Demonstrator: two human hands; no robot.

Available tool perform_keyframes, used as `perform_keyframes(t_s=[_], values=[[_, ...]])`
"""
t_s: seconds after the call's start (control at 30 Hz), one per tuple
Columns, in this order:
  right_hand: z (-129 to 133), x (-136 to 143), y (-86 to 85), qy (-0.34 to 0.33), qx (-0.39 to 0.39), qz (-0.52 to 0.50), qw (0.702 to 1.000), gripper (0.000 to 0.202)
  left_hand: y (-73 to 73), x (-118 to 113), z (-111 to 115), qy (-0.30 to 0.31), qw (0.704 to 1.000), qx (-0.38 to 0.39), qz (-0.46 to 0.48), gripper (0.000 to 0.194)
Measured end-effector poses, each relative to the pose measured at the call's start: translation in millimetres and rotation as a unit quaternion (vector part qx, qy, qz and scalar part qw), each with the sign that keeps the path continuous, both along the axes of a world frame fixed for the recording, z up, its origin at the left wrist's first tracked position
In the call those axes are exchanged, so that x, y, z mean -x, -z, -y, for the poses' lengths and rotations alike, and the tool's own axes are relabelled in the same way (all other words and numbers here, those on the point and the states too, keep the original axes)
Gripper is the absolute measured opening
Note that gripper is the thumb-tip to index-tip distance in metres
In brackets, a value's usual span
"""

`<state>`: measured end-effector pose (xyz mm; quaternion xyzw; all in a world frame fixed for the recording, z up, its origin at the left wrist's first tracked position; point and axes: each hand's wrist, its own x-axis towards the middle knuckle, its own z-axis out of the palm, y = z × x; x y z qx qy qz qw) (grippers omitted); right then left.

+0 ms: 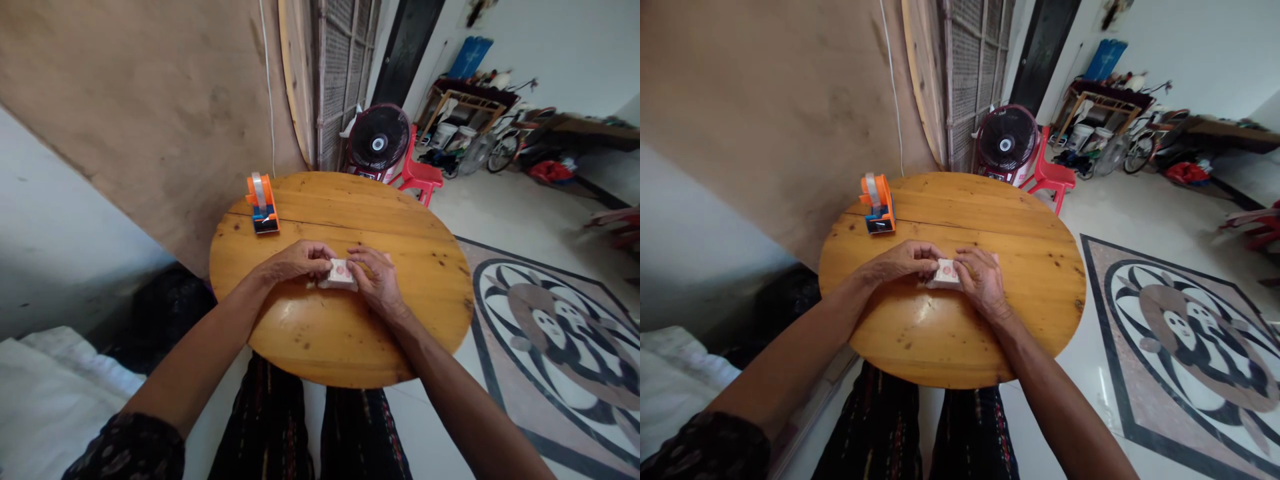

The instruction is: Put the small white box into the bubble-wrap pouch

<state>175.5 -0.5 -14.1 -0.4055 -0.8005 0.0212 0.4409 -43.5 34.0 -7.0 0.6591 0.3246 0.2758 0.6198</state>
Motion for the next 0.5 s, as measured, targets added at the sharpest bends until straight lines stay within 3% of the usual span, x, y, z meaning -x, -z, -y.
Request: perform_keyframes(t_s=[0.5], values=[[3.0, 0.8, -1.3, -0.015, 0.068, -0.037, 0.997, 0.011, -2.5, -1.4, 0.3, 0.009, 1.000, -0.018, -0.015, 0.039]])
